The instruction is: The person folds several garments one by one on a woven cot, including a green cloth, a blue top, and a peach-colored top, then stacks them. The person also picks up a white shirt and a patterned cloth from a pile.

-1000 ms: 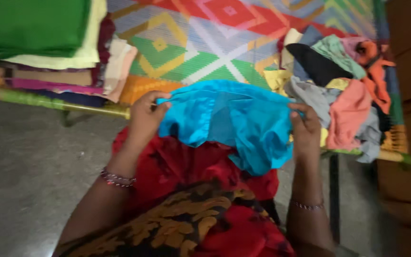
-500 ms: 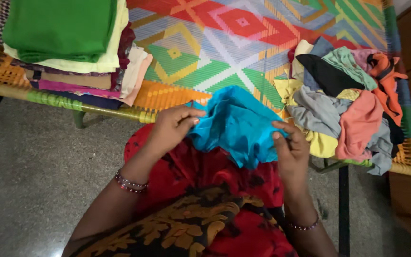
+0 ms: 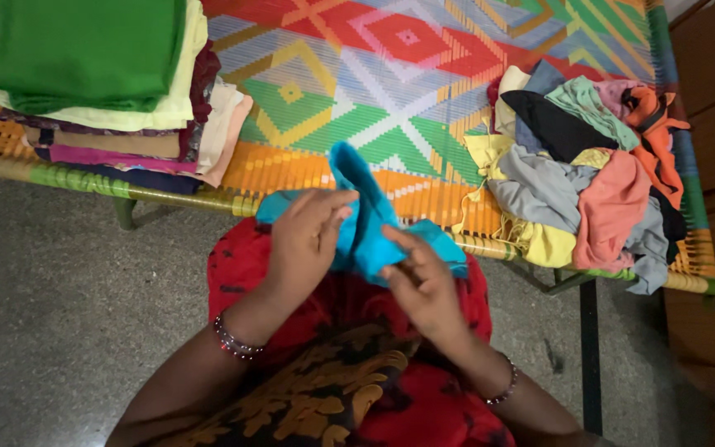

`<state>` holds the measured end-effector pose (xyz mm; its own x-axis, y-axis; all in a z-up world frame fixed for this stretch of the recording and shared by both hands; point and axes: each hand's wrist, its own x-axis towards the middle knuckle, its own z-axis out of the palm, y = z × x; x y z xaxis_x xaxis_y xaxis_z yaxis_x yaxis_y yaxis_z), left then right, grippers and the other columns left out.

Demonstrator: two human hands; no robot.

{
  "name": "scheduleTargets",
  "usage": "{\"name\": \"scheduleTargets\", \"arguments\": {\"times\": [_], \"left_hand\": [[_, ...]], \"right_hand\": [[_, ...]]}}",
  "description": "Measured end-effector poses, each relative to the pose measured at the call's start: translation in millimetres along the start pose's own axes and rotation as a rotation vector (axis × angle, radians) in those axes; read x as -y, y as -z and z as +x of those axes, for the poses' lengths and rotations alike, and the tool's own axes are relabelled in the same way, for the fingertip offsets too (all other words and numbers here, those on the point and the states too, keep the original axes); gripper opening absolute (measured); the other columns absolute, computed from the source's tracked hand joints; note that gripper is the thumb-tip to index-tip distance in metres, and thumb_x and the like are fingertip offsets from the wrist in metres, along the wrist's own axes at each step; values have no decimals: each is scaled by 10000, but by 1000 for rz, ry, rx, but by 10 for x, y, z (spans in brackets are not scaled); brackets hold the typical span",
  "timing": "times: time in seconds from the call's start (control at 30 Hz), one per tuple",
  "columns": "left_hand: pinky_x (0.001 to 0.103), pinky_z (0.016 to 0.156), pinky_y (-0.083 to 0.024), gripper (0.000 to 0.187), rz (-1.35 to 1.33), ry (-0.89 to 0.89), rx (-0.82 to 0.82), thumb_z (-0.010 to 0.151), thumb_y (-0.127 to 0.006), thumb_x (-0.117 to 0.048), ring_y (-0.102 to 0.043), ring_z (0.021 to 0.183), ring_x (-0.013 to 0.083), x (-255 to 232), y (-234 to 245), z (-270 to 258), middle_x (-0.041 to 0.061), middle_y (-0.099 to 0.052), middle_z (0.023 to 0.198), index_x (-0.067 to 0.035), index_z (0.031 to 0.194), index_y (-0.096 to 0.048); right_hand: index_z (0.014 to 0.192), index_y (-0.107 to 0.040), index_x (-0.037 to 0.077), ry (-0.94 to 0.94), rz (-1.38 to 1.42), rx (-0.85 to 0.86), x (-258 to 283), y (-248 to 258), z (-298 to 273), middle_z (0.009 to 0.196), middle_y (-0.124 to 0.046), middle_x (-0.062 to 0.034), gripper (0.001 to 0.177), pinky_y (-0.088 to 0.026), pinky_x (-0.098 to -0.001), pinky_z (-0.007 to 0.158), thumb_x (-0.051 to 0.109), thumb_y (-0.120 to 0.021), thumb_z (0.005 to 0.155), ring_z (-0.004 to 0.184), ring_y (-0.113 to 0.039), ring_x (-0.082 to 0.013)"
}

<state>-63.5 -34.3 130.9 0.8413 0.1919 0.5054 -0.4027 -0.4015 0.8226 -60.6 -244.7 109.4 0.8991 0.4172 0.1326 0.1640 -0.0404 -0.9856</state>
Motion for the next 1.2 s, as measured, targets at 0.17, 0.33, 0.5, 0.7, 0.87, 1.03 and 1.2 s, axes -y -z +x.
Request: {"name": "scheduleTargets", "arguments": {"times": [0.17,0.33,0.5,0.7,0.87,1.03,1.2], "left_hand": [[297,796,-539,385,-300,70,172,937,-686,-46,-652,918,173,128,-106,-82,87,-685,1030,-57,1319,-639],[256,819,-521,391,-577,289,251,921,-705,-15,-614,928,93,310,-293,-198,26,-670,1028,-64,1306,-657],[261,719,-494,94,-233,191,-31,943,-734,-65,-607,814,113,383,-173,-63,56,-670,955,-2,1011,-717],[318,743,-523,127,-22,-40,-198,1055,-649,-122,-664,795,216,236,217,454,103,-679,924,-18,1127,-659],[365,759,-531,116,295,-571,-167,1061,-675,-86,-680,872,276,-123,234,990,101,-712,1075,-55,1173,-671],[363,624,-474,219,656,-914,-256,955,-740,-95,-625,729,209,-364,20,1134,45,-723,1076,-82,1171,-707],[407,648,-505,165,325,-418,-61,948,-747,-140,-667,742,291,-431,-438,1030,76,-697,856,-96,1105,-724]], "right_hand": [[1397,-593,47,20,-100,-37,5,-78,29,1153,-631,-33,463,-528,-228,860,-65,-593,947,995,-629,-87],[1155,-746,104,287,-497,-160,9,64,67,1114,-660,-44,357,-545,-303,919,-66,-696,844,1048,-674,-179],[1038,-694,65,431,-747,-224,139,419,252,1217,-609,-177,265,-459,-426,1009,-15,-676,786,1147,-547,-327],[1127,-652,46,553,-740,-461,538,1031,379,1205,-702,-111,213,-452,-427,1188,-50,-675,939,1241,-639,-289],[1092,-663,67,581,-756,-232,769,930,200,1103,-715,-112,278,-533,-372,957,-57,-642,844,1065,-676,-294],[1056,-753,100,497,-879,-7,878,646,224,869,-689,-94,322,-509,-417,735,21,-742,745,805,-653,-310],[1013,-656,52,454,-822,-143,905,486,334,983,-676,-132,166,-536,-419,784,58,-705,854,910,-675,-346]]}}
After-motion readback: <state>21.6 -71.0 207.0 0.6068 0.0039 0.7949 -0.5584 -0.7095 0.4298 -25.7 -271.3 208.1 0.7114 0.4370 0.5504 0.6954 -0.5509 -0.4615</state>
